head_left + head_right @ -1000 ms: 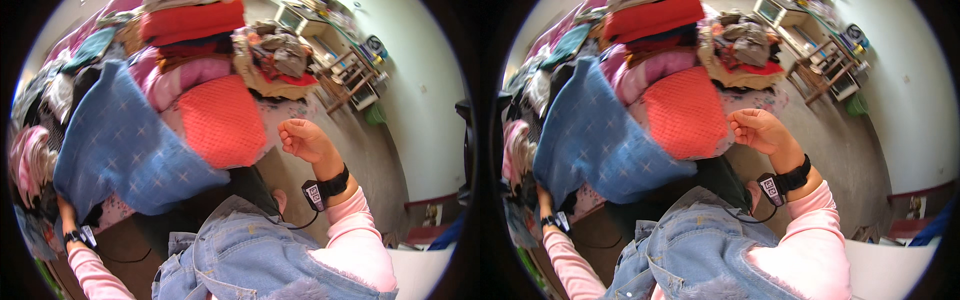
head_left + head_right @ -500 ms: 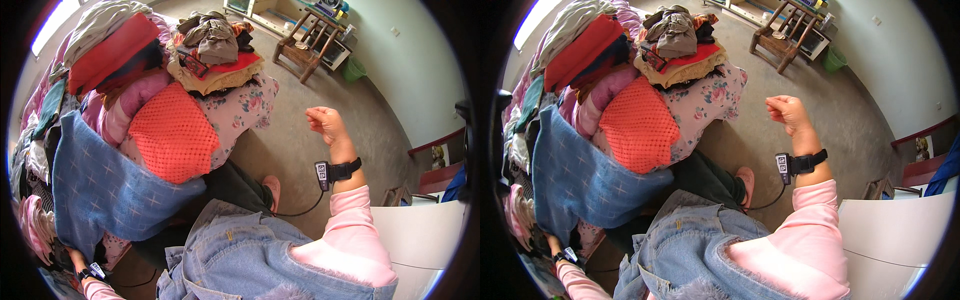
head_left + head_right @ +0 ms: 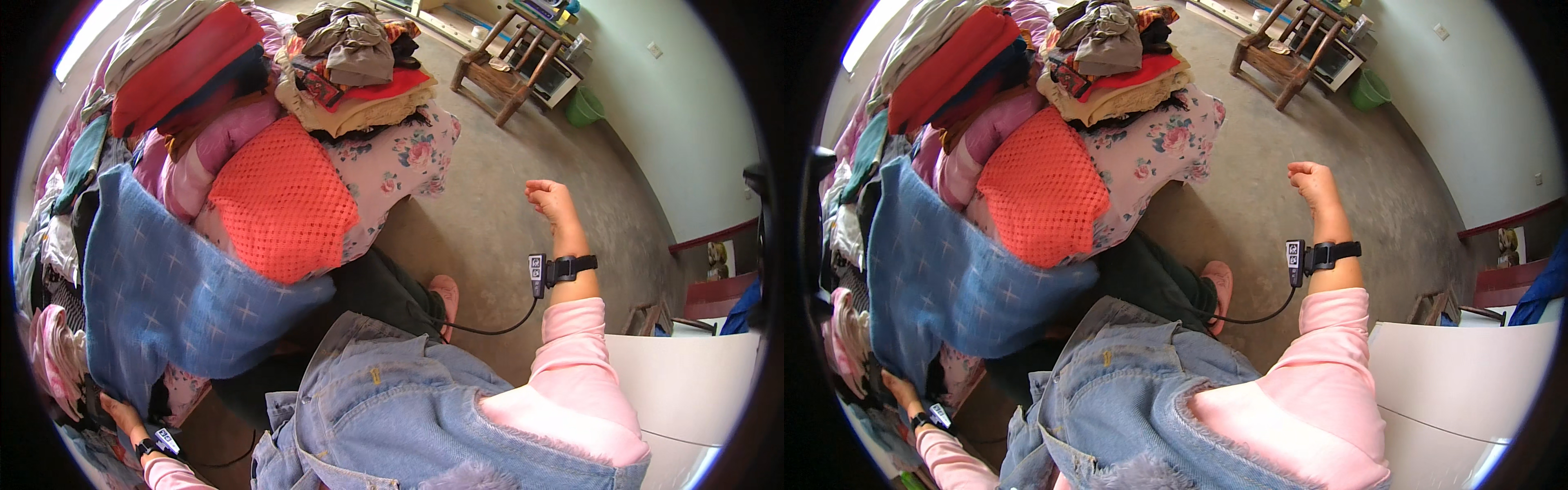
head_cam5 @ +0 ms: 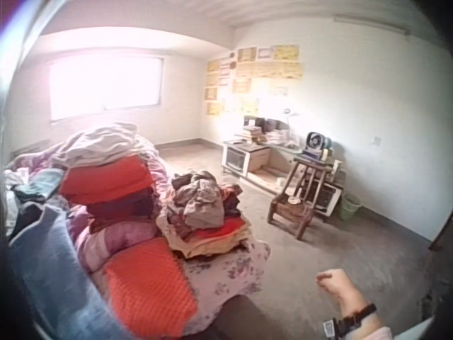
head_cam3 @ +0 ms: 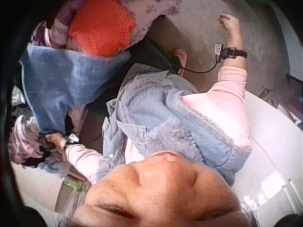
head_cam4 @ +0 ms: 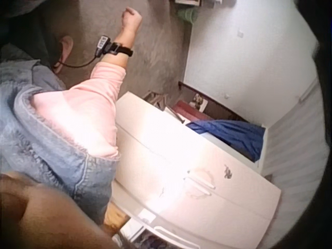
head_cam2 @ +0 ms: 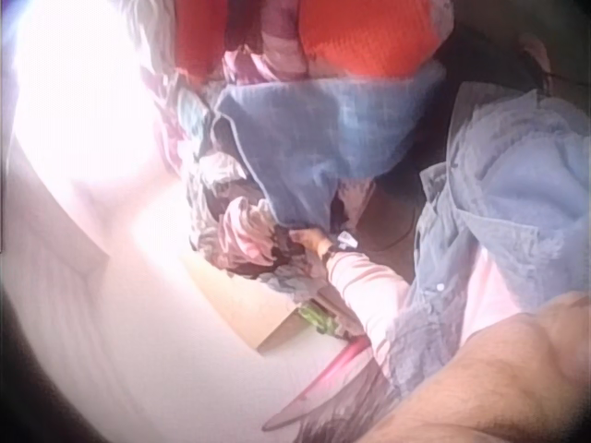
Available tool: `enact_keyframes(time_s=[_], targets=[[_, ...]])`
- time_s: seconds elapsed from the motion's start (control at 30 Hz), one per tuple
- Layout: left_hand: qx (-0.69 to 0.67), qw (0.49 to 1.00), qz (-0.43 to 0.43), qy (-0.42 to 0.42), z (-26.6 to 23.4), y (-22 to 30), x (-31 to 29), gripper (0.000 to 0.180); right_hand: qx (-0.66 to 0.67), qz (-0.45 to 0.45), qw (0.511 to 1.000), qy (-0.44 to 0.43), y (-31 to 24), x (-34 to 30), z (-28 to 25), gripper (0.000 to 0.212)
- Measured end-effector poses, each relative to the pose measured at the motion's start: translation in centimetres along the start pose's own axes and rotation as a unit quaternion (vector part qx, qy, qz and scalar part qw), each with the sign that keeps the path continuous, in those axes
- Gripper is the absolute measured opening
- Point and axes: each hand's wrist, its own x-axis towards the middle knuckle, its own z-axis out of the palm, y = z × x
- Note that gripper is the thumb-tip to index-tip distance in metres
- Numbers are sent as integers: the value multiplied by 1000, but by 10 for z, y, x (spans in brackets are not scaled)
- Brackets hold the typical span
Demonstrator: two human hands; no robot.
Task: The person folds a white garment and places it on a pile of clothes on the bed. Then the person folds a blue towel and places it on the same pile.
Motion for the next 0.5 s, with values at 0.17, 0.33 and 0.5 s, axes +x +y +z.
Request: enact_keyframes(time_s=[0.17,0.33,0.5], targets=[[37,998,-17,-50,-11,-7,-6,41,25,-53,996,-63,-36,-10,25,27],[18,983,-159,-90,-23,-13,-12,36,21,-112,970,-215,-85,-29,77,33],[-50,973,-125,-186,-51,-27,-2,41,12,-160,920,-356,-143,-56,151,32]])
